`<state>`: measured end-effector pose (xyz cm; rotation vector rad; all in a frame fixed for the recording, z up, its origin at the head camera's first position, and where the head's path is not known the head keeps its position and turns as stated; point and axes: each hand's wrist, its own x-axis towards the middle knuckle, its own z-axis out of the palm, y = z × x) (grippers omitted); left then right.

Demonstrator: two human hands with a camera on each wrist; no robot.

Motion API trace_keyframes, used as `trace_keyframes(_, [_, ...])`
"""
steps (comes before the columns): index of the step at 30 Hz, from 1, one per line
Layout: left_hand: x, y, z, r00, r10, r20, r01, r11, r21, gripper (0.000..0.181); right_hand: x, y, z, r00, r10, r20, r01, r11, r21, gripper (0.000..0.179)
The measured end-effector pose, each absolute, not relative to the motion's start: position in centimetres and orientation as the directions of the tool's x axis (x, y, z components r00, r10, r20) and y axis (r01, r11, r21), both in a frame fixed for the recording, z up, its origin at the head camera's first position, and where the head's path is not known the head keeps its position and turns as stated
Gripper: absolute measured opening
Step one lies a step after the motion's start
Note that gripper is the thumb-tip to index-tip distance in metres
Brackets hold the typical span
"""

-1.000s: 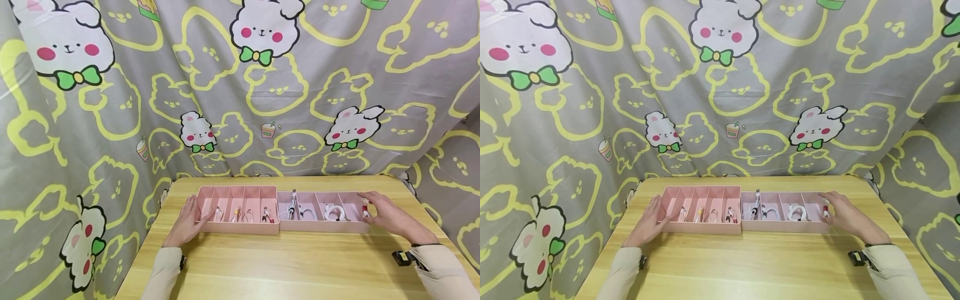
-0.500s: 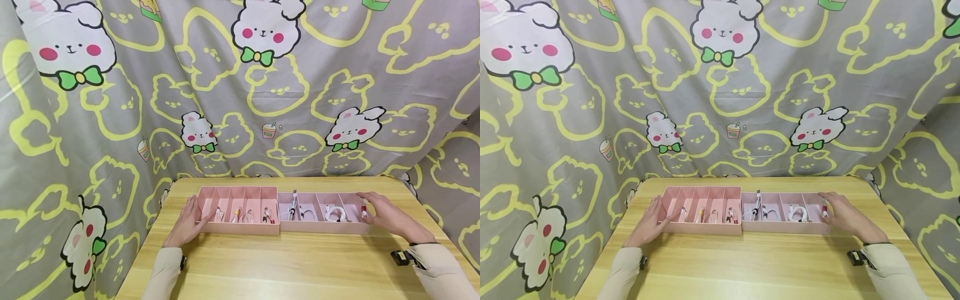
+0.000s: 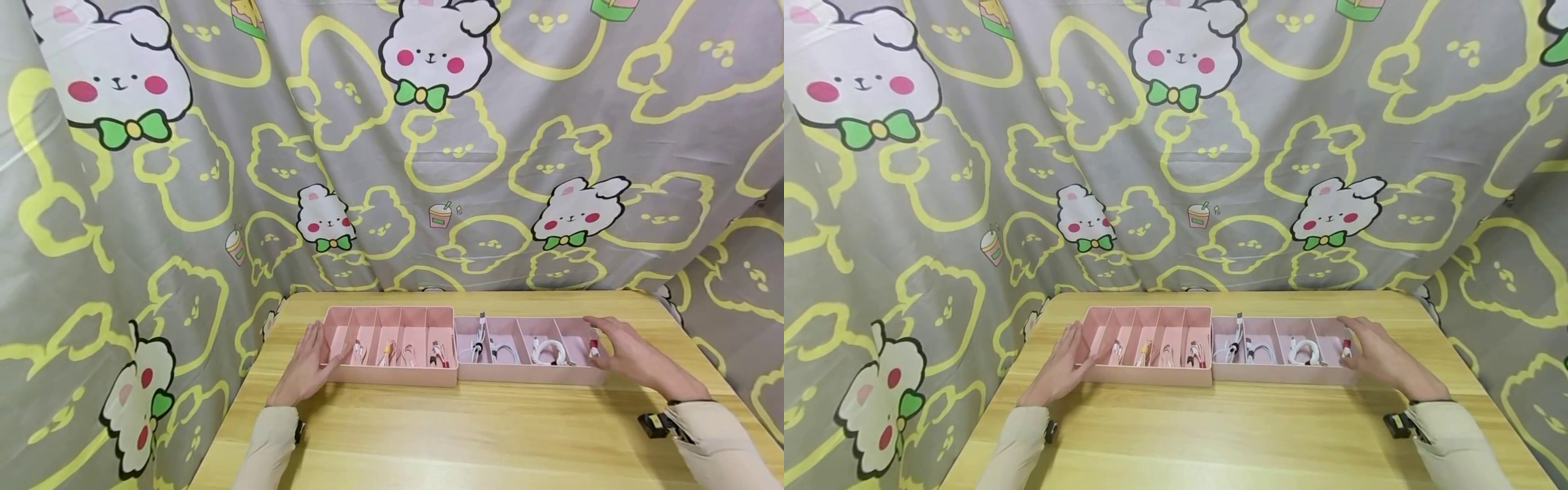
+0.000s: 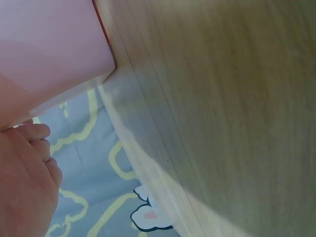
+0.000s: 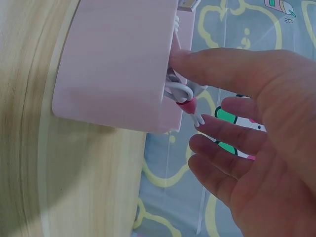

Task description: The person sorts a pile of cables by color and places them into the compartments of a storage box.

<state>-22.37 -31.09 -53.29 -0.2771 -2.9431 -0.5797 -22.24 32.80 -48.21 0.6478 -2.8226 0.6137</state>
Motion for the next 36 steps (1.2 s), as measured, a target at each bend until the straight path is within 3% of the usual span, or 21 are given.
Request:
trace_keyframes(14, [-22.37,-31.08,-53.41,-0.976,0.151,0.155,0.198,0.911,0.362,0.098,-22.38,32.93,-48.71,-0.867,-0.385,0.317,-0.483,0.804,-0.347,0.08])
trace_keyframes(27, [-22.4,-31.0,-53.31,-0.976,0.142,0.165,0.194,0.911,0.364,0.097,-22.51,32.99,-48.71,-0.89,-0.373,0.262,-0.45,0.809,-0.378,0.08])
trace_keyframes(36, [-22.35,-31.02,-53.38,-0.975,0.138,0.172,0.194,0.907,0.373,0.097,-22.49,33.07,-48.97,-0.871,-0.384,0.306,-0.477,0.808,-0.346,0.079])
